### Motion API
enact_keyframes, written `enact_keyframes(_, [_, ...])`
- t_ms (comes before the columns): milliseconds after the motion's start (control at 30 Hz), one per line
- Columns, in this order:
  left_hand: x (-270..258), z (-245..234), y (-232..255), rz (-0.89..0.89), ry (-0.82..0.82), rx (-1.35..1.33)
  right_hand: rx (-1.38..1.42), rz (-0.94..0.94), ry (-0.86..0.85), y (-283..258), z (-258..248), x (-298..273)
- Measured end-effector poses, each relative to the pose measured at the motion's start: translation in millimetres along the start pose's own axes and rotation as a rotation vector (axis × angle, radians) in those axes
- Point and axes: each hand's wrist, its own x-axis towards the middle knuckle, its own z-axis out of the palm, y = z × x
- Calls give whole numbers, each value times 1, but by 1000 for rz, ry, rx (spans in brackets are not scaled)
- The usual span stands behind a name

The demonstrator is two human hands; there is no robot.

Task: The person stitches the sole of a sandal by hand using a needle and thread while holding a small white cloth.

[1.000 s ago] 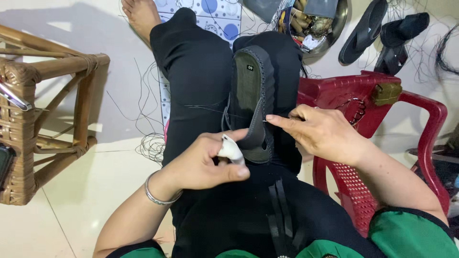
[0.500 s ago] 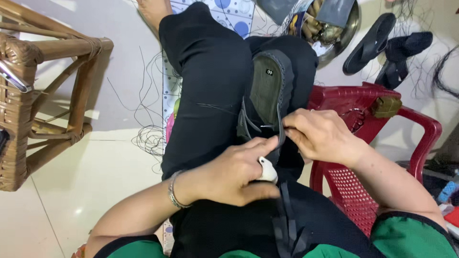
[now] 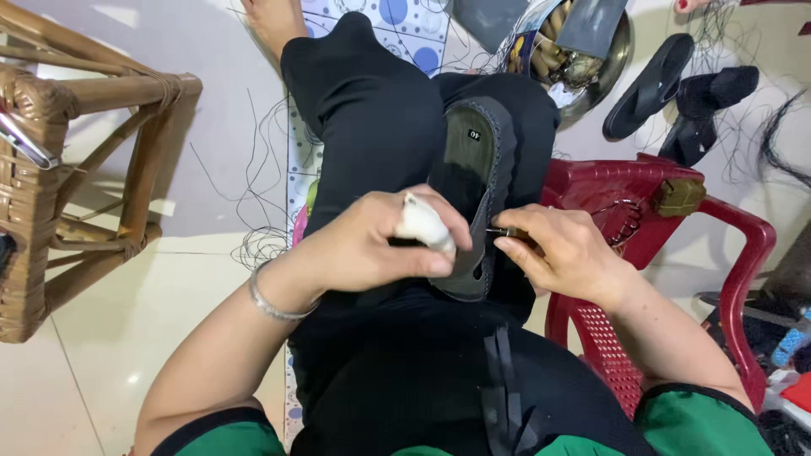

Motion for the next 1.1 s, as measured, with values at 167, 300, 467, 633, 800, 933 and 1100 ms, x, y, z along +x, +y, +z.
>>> enact_keyframes(167, [5,16,-19,-86,100,-228,-26,-2,35,-5,5,-1])
enact_keyframes(300, [15,24,-20,-232,-111,503,-154,22,34,-7,1,-9])
enact_keyframes(467, [4,16,-3,-280,-51,355,-370,496,-348,1,-67,-42])
enact_keyframes(633, [6,3,8,-372,254,423,98,264,-316,-10,-69,-41])
enact_keyframes(800, [1,6,19,-344,325,381,205,284,72,-3,-20,-43])
enact_keyframes(933, [-3,8,19,-278,317,483,-226,-101,197,-7,-13,-22])
enact_keyframes(1100, [-11,8,2,-277,278,604,-401,10,203,4,13,-34])
